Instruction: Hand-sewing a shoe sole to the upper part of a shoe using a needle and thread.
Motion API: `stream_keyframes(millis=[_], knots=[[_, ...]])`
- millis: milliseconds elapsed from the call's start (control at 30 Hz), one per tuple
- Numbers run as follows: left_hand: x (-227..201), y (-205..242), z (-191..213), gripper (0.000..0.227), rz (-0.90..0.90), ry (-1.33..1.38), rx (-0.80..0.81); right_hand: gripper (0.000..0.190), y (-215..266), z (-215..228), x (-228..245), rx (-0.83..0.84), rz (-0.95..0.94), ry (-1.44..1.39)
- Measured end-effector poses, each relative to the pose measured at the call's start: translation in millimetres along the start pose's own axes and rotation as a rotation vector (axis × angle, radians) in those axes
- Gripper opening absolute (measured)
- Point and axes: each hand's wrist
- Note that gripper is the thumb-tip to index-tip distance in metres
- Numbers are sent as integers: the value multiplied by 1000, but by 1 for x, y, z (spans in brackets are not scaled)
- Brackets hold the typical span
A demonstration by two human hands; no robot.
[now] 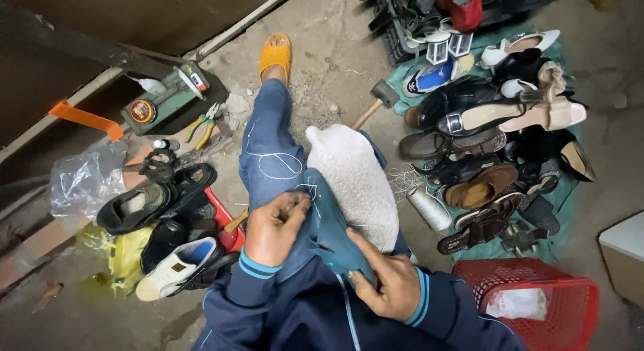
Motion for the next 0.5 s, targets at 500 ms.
stream_keyframes(millis=[500], knots=[[-11,-14,-37,25,-270,-227,-175,55,21,4,-4,-246,19,-95]])
Point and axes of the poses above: each hand's wrist, its own y-axis away from the middle knuckle, its own z-axis out of the back of the hand, x = y × z, and after that the axes turned 2 degrees about -y, right-handed
